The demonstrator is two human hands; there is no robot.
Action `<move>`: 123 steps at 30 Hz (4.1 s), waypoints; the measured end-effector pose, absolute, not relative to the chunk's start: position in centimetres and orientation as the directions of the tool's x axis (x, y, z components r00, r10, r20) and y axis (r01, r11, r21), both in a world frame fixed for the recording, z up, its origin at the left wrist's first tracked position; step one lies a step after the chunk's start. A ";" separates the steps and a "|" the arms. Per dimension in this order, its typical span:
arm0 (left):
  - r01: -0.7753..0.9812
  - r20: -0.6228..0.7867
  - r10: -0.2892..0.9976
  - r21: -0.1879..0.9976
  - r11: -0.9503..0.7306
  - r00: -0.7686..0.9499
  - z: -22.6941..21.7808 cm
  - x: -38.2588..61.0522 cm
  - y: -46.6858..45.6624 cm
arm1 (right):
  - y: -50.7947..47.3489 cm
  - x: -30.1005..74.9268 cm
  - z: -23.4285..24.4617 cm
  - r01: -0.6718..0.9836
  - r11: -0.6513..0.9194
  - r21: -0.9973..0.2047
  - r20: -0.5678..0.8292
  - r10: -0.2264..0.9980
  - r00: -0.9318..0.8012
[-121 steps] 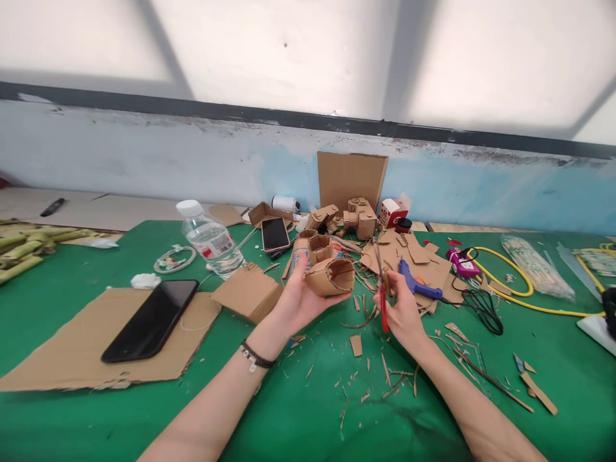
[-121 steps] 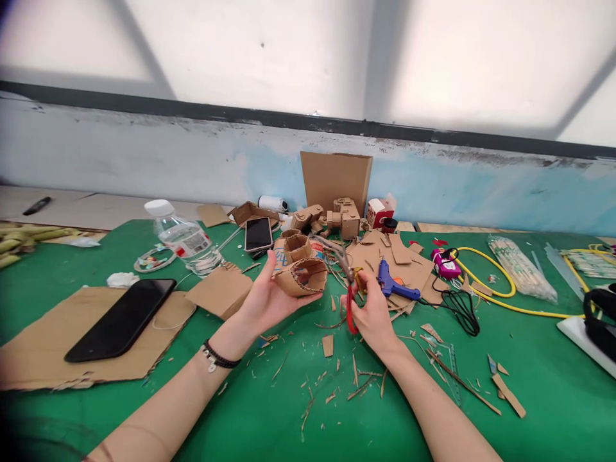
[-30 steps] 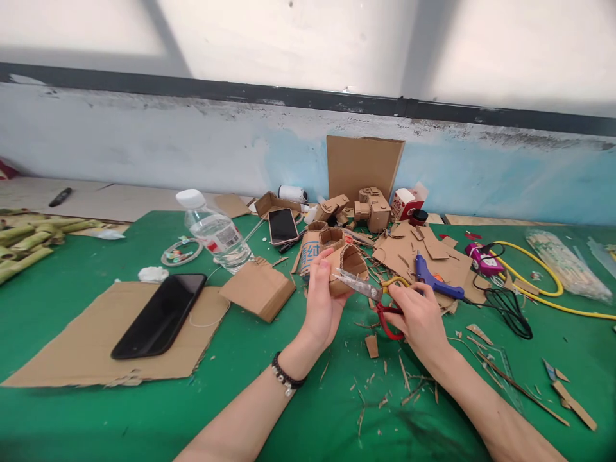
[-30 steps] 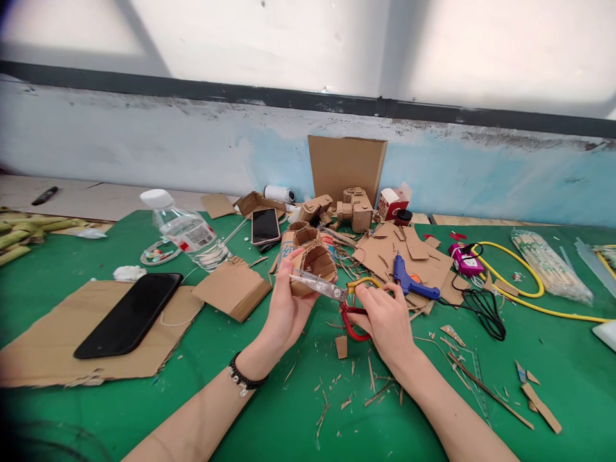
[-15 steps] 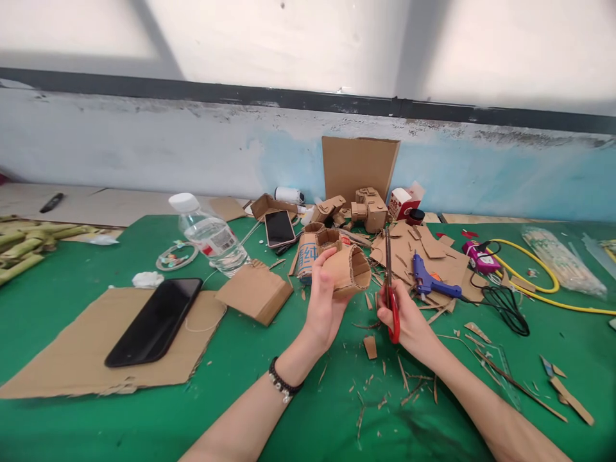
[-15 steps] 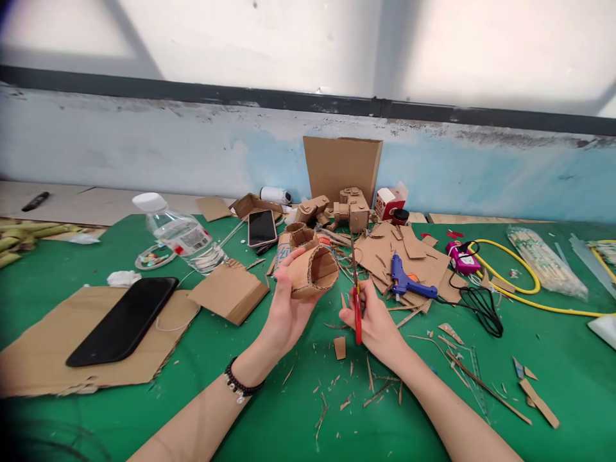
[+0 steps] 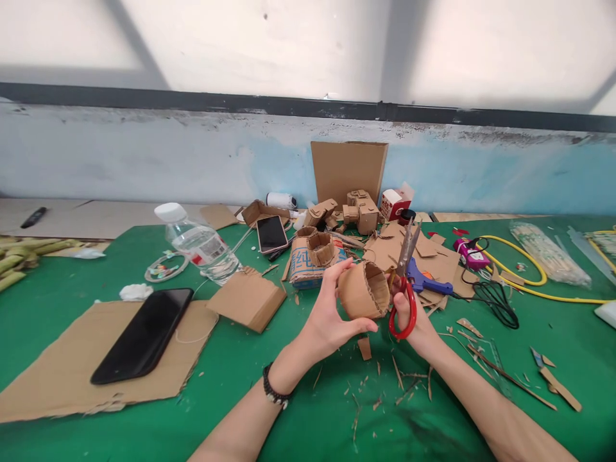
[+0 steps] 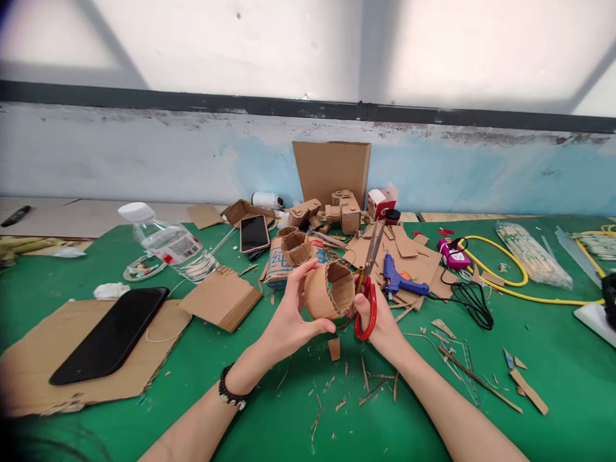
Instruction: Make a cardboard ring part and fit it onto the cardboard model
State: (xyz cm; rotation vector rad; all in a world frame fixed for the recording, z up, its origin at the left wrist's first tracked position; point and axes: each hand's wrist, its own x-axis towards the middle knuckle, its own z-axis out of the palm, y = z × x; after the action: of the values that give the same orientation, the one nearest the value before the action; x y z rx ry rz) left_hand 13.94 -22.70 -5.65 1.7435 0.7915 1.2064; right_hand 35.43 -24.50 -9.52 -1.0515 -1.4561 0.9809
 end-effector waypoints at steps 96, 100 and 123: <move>-0.338 0.140 0.923 0.941 -0.012 0.359 -6.8 13.7 -21.7 | -24.6 37.8 -5.0 0.432 0.295 -0.852 0.224 0.952 -0.208; -0.354 0.195 0.936 0.931 -0.084 0.292 -7.3 14.3 -22.1 | -25.1 36.3 -5.6 0.396 0.228 -0.890 0.212 0.974 -0.085; -0.367 0.260 0.857 0.926 -0.090 0.446 -5.4 12.3 -21.6 | -24.7 38.5 -4.9 0.670 0.229 -0.706 0.229 0.969 -0.089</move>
State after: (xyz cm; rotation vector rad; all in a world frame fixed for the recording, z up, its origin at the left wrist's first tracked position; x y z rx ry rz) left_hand 12.28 -21.62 -5.43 1.2820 0.4975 1.0940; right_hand 38.50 -24.71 -4.89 -1.5114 -1.8321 0.5674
